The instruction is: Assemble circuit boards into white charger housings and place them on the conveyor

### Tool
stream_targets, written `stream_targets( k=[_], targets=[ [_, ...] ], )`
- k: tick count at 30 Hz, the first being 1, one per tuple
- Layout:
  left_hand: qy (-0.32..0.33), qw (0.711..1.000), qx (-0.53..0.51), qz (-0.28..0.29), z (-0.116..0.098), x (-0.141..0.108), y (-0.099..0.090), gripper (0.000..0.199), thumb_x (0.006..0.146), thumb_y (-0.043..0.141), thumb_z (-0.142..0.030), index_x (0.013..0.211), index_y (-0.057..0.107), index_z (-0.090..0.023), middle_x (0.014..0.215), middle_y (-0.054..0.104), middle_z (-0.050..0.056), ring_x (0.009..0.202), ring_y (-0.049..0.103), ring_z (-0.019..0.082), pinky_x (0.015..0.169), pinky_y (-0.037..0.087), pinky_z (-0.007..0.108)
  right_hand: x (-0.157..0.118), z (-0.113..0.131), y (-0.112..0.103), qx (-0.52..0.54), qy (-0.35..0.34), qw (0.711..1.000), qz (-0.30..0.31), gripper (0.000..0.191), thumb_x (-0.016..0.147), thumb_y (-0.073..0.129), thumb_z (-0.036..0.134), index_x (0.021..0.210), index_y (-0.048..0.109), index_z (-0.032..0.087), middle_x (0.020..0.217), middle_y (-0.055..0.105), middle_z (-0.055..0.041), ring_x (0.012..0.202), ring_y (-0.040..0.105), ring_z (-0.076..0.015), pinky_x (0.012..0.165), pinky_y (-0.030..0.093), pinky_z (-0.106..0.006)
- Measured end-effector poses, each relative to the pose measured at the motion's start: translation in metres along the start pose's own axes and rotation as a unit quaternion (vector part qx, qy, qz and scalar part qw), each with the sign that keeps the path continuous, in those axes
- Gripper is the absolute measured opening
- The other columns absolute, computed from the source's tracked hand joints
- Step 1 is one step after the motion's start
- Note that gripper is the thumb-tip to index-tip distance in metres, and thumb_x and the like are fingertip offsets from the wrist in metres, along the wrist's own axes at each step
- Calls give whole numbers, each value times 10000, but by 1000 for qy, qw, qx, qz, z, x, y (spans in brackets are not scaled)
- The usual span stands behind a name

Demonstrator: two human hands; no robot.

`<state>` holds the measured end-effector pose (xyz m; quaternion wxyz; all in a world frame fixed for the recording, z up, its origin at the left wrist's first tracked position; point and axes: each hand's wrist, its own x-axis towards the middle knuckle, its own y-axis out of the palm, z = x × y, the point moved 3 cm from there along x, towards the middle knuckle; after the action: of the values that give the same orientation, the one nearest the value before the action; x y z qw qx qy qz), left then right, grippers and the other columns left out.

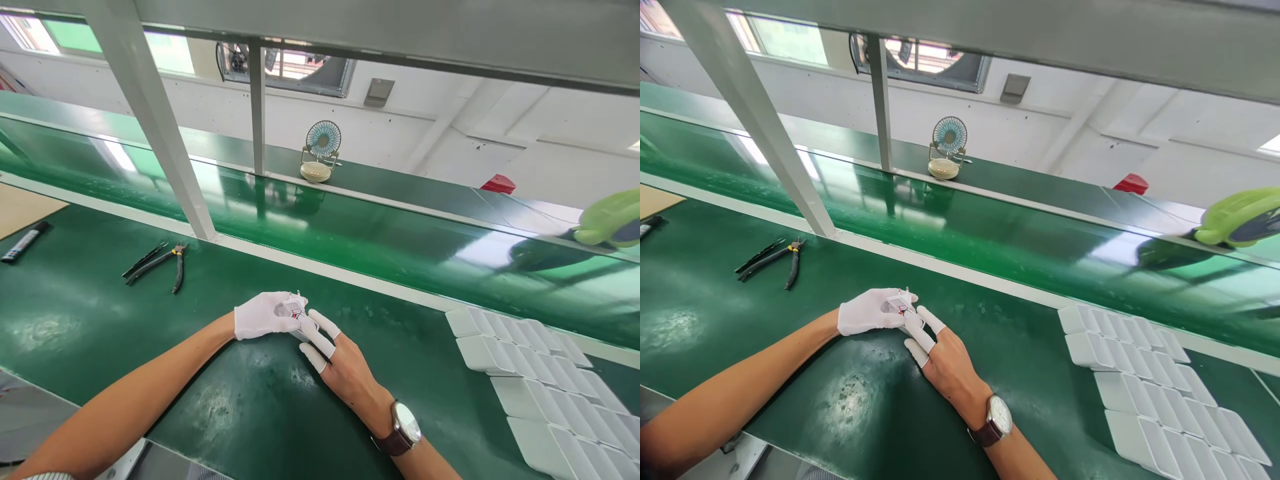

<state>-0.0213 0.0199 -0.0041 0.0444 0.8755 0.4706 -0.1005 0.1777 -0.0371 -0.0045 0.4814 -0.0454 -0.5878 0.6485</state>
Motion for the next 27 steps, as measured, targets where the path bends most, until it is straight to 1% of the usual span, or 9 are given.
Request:
stream_targets(
  k=[5, 8, 10, 13, 16, 18, 22, 25, 27],
  targets=[
    [44, 999, -16, 12, -10, 0, 0, 594, 749, 773, -508, 1217, 654, -161, 1070, 701, 75, 944, 635, 201, 879, 513, 355, 7, 4, -1, 2, -18, 1000, 1, 409, 1002, 545, 201, 1406, 558, 270, 1310, 644, -129, 1053, 723, -228, 877, 646, -349],
    [59, 997, -45, 0, -9, 1, -5, 681, 793, 690, -582, 1311, 594, -149, 1126, 687, 111, 777, 575, 144, 714, 491, 305, 12, 6, -10, -9, -8, 1000, -15, 383, 992, 557, 190, 1354, 596, 309, 1284, 657, -98, 1025, 730, -213, 846, 653, -331],
    [91, 993, -70, -1, -6, 1, -8, 768, 801, 660, -624, 1371, 542, -124, 1193, 667, 154, 716, 534, 120, 672, 470, 300, 14, 6, -17, -2, -2, 999, -48, 433, 975, 577, 163, 1373, 579, 333, 1292, 655, -86, 1046, 724, -211, 867, 649, -335],
    [124, 989, -78, -6, -1, 3, -10, 810, 805, 656, -633, 1408, 507, -113, 1097, 688, 142, 763, 571, 146, 741, 487, 329, 13, 4, -20, 28, 1, 997, -70, 529, 958, 589, 132, 1436, 525, 348, 1268, 669, -72, 1057, 718, -207, 878, 645, -327],
    [119, 992, -51, 0, 1, 5, -4, 834, 797, 685, -599, 1435, 480, -102, 846, 685, 76, 1003, 627, 244, 925, 488, 410, 10, 1, -11, 54, -4, 999, -2, 519, 978, 559, 148, 1461, 507, 330, 1254, 671, -86, 1082, 705, -222, 893, 639, -339],
    [96, 995, -37, 0, 1, 8, 1, 850, 781, 708, -576, 1446, 467, -106, 904, 701, 91, 1090, 627, 273, 981, 480, 446, 8, -1, -6, 61, 2, 998, 26, 507, 989, 548, 161, 1467, 499, 325, 1247, 670, -93, 1076, 702, -222, 899, 635, -351],
    [55, 997, -48, -30, 2, 8, 5, 775, 764, 722, -577, 1374, 538, -137, 1233, 662, 154, 1109, 644, 268, 972, 511, 432, 5, -1, -3, 54, 14, 998, -8, 451, 1002, 532, 181, 1435, 535, 307, 1238, 665, -110, 1073, 702, -231, 893, 634, -371],
    [66, 996, -49, -27, 1, 5, 4, 760, 742, 743, -590, 1325, 576, -131, 1196, 682, 149, 1089, 649, 262, 966, 515, 426, 0, -2, -1, 49, 43, 998, -23, 428, 1002, 550, 226, 1425, 538, 290, 1288, 645, -120, 1111, 695, -249, 912, 630, -383],
    [56, 997, -49, -11, 2, 3, 5, 760, 737, 752, -582, 1321, 579, -127, 1174, 691, 144, 969, 671, 232, 897, 539, 415, -2, -3, -1, 62, 72, 995, -40, 465, 989, 592, 280, 1445, 499, 268, 1287, 650, -123, 1060, 714, -239, 908, 633, -378]
  ],
)
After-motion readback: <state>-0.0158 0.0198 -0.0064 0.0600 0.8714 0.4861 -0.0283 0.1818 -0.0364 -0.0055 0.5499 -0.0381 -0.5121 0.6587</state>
